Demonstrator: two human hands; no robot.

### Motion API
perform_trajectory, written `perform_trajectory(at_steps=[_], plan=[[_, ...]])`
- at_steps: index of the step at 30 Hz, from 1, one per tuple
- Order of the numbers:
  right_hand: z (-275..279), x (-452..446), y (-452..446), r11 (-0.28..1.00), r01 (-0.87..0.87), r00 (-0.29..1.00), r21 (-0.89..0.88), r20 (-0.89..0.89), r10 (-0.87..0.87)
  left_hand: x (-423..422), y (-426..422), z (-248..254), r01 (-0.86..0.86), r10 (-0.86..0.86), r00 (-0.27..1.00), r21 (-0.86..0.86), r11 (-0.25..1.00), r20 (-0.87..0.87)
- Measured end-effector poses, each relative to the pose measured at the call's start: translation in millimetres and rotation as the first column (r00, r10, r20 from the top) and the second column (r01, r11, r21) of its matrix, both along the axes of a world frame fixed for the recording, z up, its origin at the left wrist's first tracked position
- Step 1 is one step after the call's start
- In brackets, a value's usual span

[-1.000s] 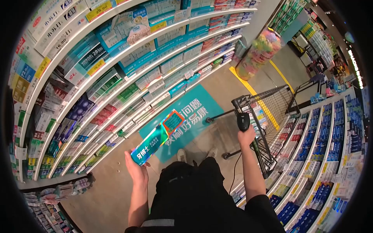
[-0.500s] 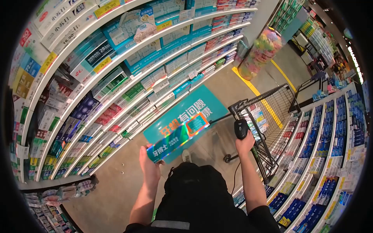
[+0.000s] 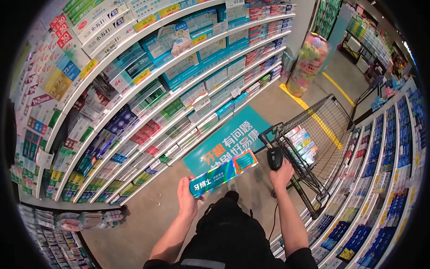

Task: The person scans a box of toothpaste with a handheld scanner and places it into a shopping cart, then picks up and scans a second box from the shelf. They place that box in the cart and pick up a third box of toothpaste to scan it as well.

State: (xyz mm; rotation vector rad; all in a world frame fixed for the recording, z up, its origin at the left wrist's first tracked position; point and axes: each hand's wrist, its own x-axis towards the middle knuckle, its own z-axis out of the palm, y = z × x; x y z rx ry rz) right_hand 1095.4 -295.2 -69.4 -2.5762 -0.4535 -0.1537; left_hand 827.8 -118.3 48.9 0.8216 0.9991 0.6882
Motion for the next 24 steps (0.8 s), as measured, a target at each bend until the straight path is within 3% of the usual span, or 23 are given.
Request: perform_trajectory(at_steps=[7,13,22,24], plan=[[6.7,-51.4,-12.6,0.998,-0.059,0.998,-0.005,0.009,0.059,-88.7,-24.3,0.2,-0.142,0.15,0.986,0.11,0.984,-0.068],[-1.3,-90.8,-20.2,0.997,-0.078,0.997,-0.028,0.021,0.078,-115.8,-11.2,26.8,-0.22,0.225,0.974,0.181,0.959,-0.007],[-1.8,-140.1,5.6,0.999,-0.024,0.999,-0.048,0.033,0.025,-162.4,38.5,26.6,-0.201,0.192,0.979,0.183,0.962,0.067],[-7.2,-145.3,16.9,1.0,-0.023,0.992,0.019,0.128,0.021,-179.7,57.1,19.0,-0.183,0.18,0.983,0.212,0.96,0.033]])
